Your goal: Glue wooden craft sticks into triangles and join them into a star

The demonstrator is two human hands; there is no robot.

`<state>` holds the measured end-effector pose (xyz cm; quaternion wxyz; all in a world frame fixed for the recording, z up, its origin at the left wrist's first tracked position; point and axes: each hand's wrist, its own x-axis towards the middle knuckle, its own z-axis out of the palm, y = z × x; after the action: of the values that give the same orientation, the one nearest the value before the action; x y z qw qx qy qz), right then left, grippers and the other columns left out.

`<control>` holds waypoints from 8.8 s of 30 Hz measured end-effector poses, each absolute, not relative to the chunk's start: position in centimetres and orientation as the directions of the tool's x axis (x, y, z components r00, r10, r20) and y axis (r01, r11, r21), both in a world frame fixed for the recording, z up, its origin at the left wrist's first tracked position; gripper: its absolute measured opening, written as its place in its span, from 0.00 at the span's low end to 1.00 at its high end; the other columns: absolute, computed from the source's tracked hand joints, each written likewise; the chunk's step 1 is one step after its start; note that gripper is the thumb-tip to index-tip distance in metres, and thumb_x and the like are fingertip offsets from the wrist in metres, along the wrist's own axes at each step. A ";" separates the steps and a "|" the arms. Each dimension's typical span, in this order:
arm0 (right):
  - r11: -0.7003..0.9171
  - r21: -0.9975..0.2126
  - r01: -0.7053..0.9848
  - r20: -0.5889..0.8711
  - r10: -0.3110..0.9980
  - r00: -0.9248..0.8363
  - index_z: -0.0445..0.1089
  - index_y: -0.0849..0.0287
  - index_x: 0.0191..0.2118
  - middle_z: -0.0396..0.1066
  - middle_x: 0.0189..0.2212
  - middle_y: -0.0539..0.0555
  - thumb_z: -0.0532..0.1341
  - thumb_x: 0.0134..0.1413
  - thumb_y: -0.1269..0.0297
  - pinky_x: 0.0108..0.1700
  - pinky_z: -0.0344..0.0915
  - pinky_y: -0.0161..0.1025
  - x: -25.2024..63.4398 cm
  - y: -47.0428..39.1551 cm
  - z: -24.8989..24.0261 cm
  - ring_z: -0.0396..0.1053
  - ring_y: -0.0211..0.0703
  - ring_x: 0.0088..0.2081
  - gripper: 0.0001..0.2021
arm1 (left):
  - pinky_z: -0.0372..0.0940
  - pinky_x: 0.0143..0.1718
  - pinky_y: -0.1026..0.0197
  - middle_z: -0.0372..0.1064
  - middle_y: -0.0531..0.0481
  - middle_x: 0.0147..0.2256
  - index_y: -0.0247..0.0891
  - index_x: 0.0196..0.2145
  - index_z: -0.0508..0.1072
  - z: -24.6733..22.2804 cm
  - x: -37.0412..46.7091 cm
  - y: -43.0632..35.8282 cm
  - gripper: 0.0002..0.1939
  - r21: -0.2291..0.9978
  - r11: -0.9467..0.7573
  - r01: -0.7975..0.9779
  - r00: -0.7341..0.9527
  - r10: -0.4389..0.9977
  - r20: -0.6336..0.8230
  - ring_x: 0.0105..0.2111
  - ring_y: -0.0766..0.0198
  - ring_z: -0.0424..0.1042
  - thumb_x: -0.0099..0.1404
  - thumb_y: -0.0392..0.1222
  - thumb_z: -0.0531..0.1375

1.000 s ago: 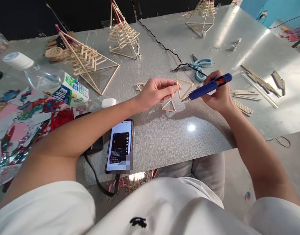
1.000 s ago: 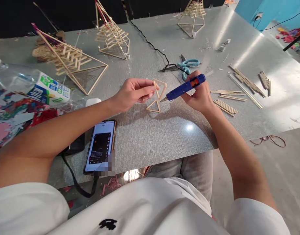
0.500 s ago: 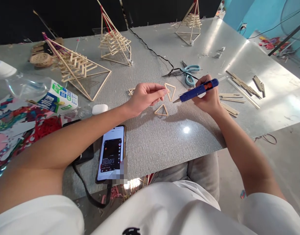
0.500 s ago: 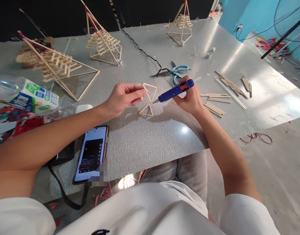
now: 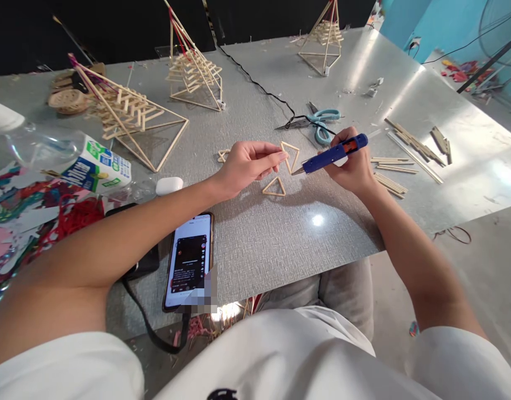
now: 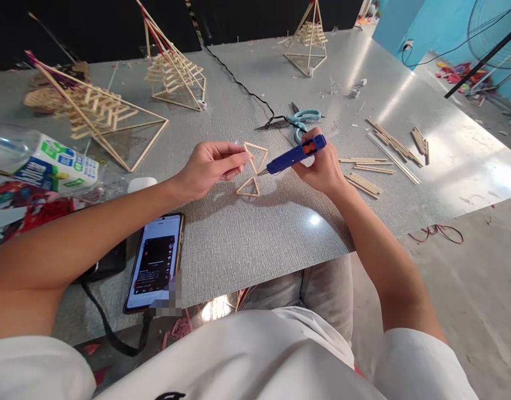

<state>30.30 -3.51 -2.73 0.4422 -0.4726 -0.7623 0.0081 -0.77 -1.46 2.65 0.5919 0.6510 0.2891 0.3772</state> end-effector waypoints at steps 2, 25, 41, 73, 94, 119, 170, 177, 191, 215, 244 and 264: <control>0.556 -0.415 0.721 0.669 0.723 -0.172 0.68 0.49 0.49 0.74 0.39 0.56 0.74 0.63 0.45 0.42 0.75 0.58 30.1 -3.6 -2.7 0.73 0.54 0.37 0.21 | 0.53 0.21 0.66 0.69 0.52 0.26 0.34 0.36 0.83 2.7 -0.8 -1.5 0.15 0.989 -0.132 -0.064 0.547 0.825 0.145 0.21 0.73 0.58 0.61 0.47 0.78; 0.405 -0.452 0.795 0.611 0.790 -0.055 0.69 0.49 0.39 0.72 0.36 0.55 0.75 0.53 0.54 0.41 0.73 0.56 31.7 -2.9 -2.2 0.71 0.51 0.34 0.16 | 0.60 0.30 0.66 0.74 0.50 0.28 0.32 0.34 0.83 2.6 -2.1 0.5 0.05 0.917 -0.345 0.202 0.806 0.591 0.045 0.26 0.70 0.68 0.69 0.32 0.66; 0.555 -0.317 0.769 0.550 0.768 -0.327 0.69 0.50 0.41 0.75 0.34 0.54 0.70 0.48 0.56 0.45 0.71 0.56 29.7 -3.6 -2.8 0.71 0.55 0.35 0.16 | 0.54 0.27 0.63 0.72 0.50 0.25 0.37 0.31 0.82 2.0 -2.8 1.3 0.12 0.804 -0.461 0.375 0.843 0.530 -0.090 0.24 0.66 0.63 0.61 0.49 0.65; 0.598 -0.394 0.698 0.499 0.777 -0.384 0.64 0.50 0.39 0.73 0.34 0.53 0.68 0.53 0.55 0.47 0.71 0.54 27.7 -4.8 -1.9 0.68 0.50 0.34 0.14 | 0.55 0.27 0.65 0.75 0.49 0.25 0.37 0.31 0.83 1.7 -3.0 1.4 0.13 0.812 -0.471 0.346 0.858 0.508 -0.071 0.24 0.67 0.66 0.68 0.47 0.65; 0.571 -0.456 0.683 0.499 0.799 -0.335 0.64 0.49 0.40 0.70 0.31 0.50 0.70 0.54 0.55 0.45 0.71 0.52 27.6 -4.8 -2.1 0.69 0.49 0.34 0.15 | 0.54 0.25 0.63 0.75 0.49 0.24 0.36 0.34 0.86 2.2 -2.7 0.6 0.13 0.820 -0.440 0.367 0.801 0.597 -0.039 0.22 0.67 0.64 0.65 0.47 0.66; 0.537 -0.491 0.686 0.488 0.822 -0.294 0.66 0.51 0.42 0.71 0.33 0.49 0.69 0.53 0.59 0.46 0.68 0.50 28.0 -4.8 -1.9 0.69 0.46 0.34 0.14 | 0.59 0.28 0.59 0.76 0.48 0.26 0.35 0.34 0.85 1.5 -2.6 0.9 0.15 0.845 -0.391 0.364 0.746 0.665 -0.013 0.25 0.64 0.68 0.65 0.51 0.68; 0.096 -0.988 0.122 0.093 0.995 -0.030 0.73 0.52 0.33 0.74 0.33 0.48 0.83 0.36 0.40 0.48 0.71 0.47 24.5 -5.5 -1.3 0.70 0.44 0.37 0.28 | 0.60 0.23 0.67 0.74 0.49 0.26 0.33 0.39 0.84 2.5 -1.5 -0.4 0.14 0.959 -0.209 0.190 0.744 0.668 -0.002 0.23 0.69 0.66 0.70 0.49 0.69; 0.062 -0.993 0.096 0.051 0.993 -0.110 0.80 0.53 0.33 0.81 0.36 0.52 0.82 0.41 0.46 0.54 0.75 0.51 24.6 -5.5 -1.6 0.76 0.48 0.41 0.21 | 0.62 0.22 0.68 0.78 0.47 0.29 0.33 0.40 0.85 2.2 -1.2 -0.7 0.15 0.974 -0.180 0.136 0.751 0.660 0.017 0.24 0.69 0.69 0.69 0.50 0.71; 0.028 -0.995 0.101 0.011 0.987 -0.162 0.76 0.54 0.30 0.79 0.33 0.51 0.85 0.37 0.50 0.49 0.76 0.48 24.6 -5.6 -1.4 0.76 0.46 0.38 0.22 | 0.62 0.23 0.68 0.79 0.46 0.30 0.34 0.40 0.85 1.8 -0.8 -1.2 0.15 0.971 -0.212 0.112 0.769 0.637 0.050 0.24 0.70 0.68 0.73 0.50 0.68; 0.123 -0.992 -0.026 0.121 0.991 0.060 0.66 0.51 0.31 0.70 0.33 0.47 0.83 0.36 0.45 0.43 0.68 0.43 23.8 -5.4 -1.2 0.68 0.41 0.37 0.29 | 0.66 0.20 0.68 0.84 0.41 0.39 0.32 0.40 0.87 2.3 -0.6 -1.7 0.15 0.966 -0.258 -0.003 0.658 0.727 0.196 0.28 0.66 0.77 0.74 0.49 0.70; 0.230 -0.970 0.082 0.241 0.958 0.156 0.65 0.51 0.34 0.68 0.29 0.48 0.68 0.54 0.56 0.39 0.72 0.45 28.0 -2.8 -2.2 0.73 0.42 0.31 0.11 | 0.71 0.36 0.64 0.85 0.46 0.36 0.40 0.39 0.90 0.6 -2.4 3.3 0.04 0.776 -0.613 0.152 0.303 0.776 0.554 0.33 0.64 0.79 0.67 0.40 0.76; 0.353 -0.496 0.793 0.653 0.754 0.073 0.66 0.51 0.42 0.75 0.35 0.52 0.63 0.58 0.55 0.35 0.65 0.44 28.2 -4.5 -1.8 0.70 0.45 0.31 0.10 | 0.70 0.26 0.67 0.85 0.53 0.37 0.44 0.41 0.87 2.0 -1.9 0.2 0.07 0.359 -0.933 0.016 0.321 0.345 0.882 0.29 0.69 0.78 0.71 0.33 0.76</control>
<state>28.19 -4.53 -1.81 0.4618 -0.5684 -0.6806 -0.0213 -1.92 0.21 2.03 0.1440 0.8000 0.1129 0.5714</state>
